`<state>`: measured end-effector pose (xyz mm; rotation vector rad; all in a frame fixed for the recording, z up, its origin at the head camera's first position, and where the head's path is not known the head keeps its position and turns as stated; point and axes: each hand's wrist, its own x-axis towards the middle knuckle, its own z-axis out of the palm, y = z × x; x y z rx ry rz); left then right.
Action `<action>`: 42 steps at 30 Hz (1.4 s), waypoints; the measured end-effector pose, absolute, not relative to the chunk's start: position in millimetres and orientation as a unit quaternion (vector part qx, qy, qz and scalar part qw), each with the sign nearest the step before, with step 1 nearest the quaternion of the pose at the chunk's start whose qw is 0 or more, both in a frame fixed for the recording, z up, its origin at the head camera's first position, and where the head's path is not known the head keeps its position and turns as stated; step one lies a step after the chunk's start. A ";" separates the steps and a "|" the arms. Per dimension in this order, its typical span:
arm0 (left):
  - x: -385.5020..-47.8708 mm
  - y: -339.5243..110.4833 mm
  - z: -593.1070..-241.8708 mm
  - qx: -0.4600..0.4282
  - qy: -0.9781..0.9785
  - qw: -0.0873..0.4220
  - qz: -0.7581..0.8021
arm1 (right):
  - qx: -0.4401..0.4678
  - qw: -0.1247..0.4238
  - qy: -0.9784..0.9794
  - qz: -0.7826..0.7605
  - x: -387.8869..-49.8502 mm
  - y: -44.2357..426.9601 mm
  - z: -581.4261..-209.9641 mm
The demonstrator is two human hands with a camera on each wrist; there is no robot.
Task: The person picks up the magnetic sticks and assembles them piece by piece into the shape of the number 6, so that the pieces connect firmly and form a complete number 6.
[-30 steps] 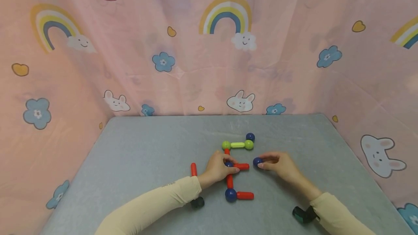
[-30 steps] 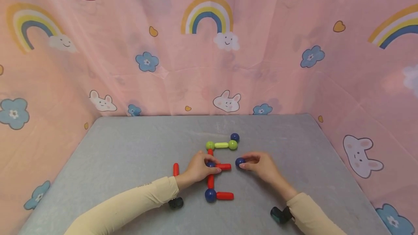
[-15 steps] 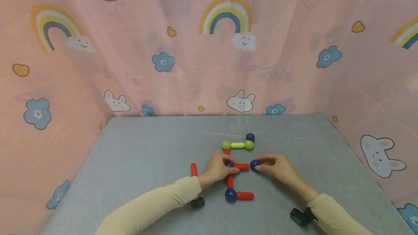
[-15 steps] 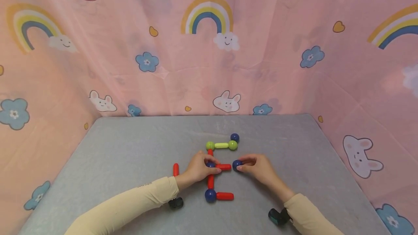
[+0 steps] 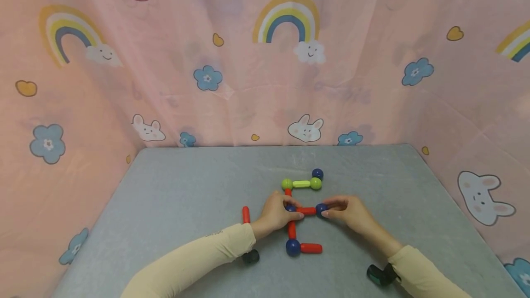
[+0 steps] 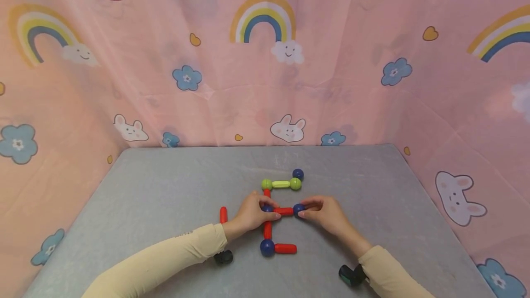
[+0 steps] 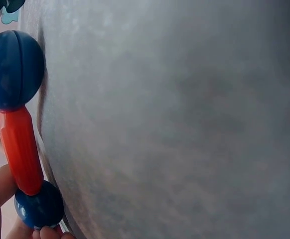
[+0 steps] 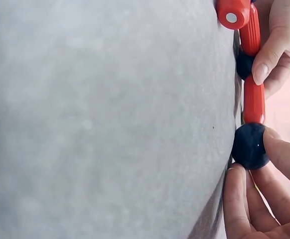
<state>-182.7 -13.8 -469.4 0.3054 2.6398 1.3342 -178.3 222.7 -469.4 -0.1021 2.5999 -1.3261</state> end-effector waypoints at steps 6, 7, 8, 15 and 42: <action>-181.6 -14.8 -467.7 0.104 0.881 0.084 0.455 | -0.040 0.109 0.884 -0.454 -178.2 223.1 -469.7; -181.6 -15.1 -467.7 0.105 0.881 0.084 0.454 | -0.041 0.109 0.883 -0.454 -178.3 223.3 -469.7; -181.9 -15.2 -468.2 0.105 0.881 0.084 0.453 | -0.042 0.109 0.883 -0.455 -178.3 223.4 -469.7; -184.2 -16.4 -470.4 0.106 0.884 0.085 0.447 | -0.052 0.111 0.880 -0.460 -179.4 224.4 -470.2; -125.9 -42.5 -455.2 0.095 0.828 0.119 0.540 | -0.047 0.124 0.879 -0.457 -186.0 226.0 -457.6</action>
